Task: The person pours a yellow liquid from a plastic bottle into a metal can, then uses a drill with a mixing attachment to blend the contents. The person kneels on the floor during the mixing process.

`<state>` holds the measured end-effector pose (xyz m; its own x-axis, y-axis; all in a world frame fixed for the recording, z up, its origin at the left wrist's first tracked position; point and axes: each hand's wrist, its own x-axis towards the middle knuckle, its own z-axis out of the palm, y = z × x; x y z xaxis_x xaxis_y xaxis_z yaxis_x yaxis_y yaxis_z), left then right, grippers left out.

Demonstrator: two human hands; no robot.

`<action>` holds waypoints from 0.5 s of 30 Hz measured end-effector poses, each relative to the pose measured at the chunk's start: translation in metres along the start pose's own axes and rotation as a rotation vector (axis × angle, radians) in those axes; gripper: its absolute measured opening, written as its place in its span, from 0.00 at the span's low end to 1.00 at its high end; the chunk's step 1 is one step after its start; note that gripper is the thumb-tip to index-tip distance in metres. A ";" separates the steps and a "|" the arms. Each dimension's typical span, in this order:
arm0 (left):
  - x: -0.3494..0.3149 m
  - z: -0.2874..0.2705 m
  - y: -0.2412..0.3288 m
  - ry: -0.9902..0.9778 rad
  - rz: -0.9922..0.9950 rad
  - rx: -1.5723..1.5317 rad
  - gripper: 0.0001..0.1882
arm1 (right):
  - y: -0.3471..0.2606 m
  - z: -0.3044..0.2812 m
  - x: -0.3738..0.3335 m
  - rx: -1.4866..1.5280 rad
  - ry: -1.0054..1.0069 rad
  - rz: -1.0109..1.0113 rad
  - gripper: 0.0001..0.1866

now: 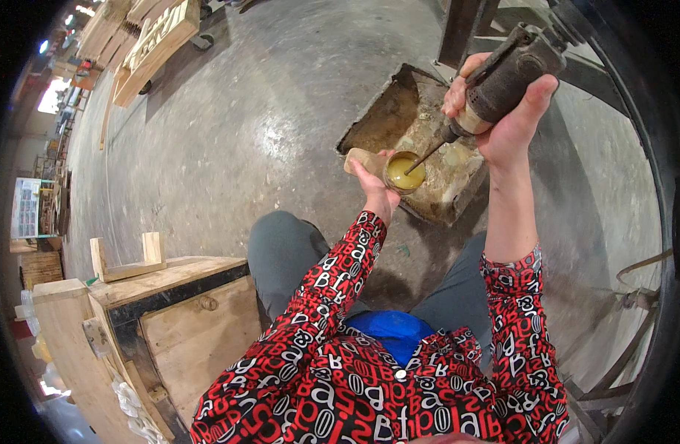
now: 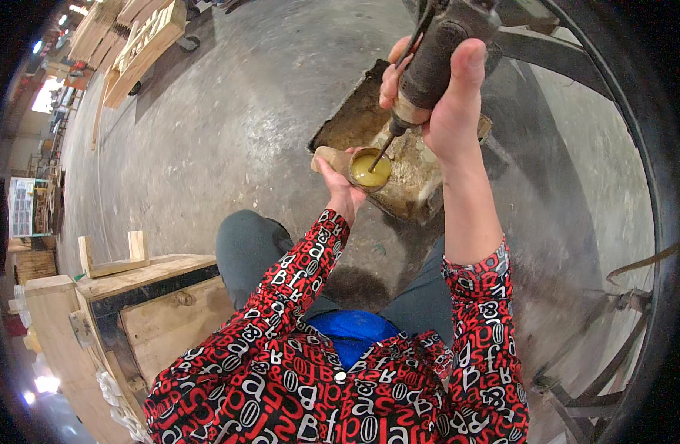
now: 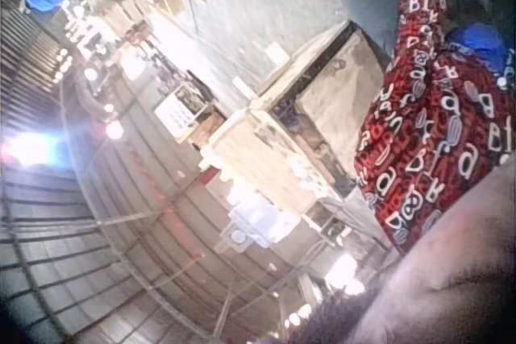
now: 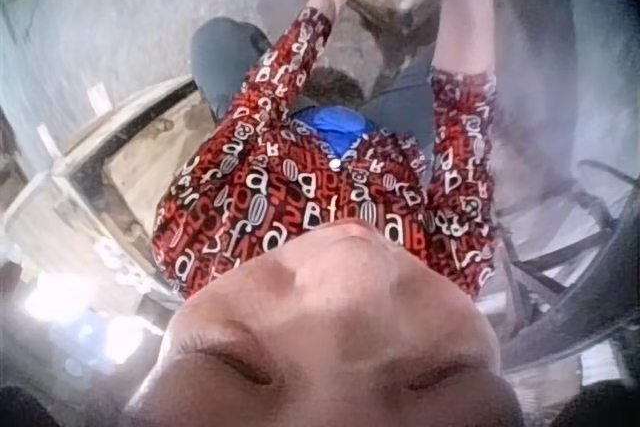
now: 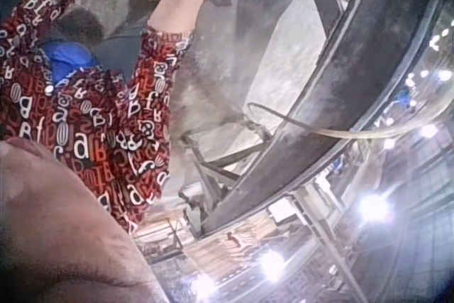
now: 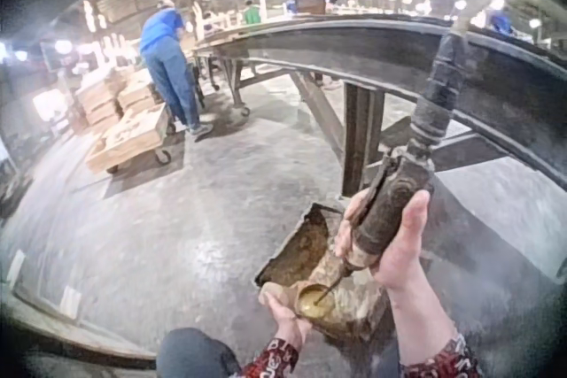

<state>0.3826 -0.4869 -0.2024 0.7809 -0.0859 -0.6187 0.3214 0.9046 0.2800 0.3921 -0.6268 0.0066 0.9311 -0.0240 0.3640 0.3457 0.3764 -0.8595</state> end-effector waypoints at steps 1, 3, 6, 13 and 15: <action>0.000 0.000 -0.001 -0.001 -0.010 0.002 0.42 | 0.000 -0.002 -0.001 -0.005 0.004 -0.004 0.48; 0.004 -0.004 0.002 -0.006 -0.003 0.004 0.42 | -0.001 0.003 0.000 -0.006 0.012 -0.008 0.48; 0.008 -0.007 0.001 -0.006 -0.001 0.020 0.42 | -0.001 0.003 0.001 0.012 0.012 -0.006 0.48; 0.010 -0.011 -0.007 -0.006 -0.070 0.046 0.40 | -0.001 -0.004 0.000 0.007 -0.001 -0.022 0.48; 0.014 -0.014 -0.001 0.008 -0.081 0.082 0.40 | 0.000 0.001 0.002 0.002 -0.010 -0.034 0.47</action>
<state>0.3858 -0.4831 -0.2213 0.7460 -0.1537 -0.6479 0.4262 0.8578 0.2872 0.3934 -0.6259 0.0073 0.9176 -0.0279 0.3965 0.3770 0.3773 -0.8459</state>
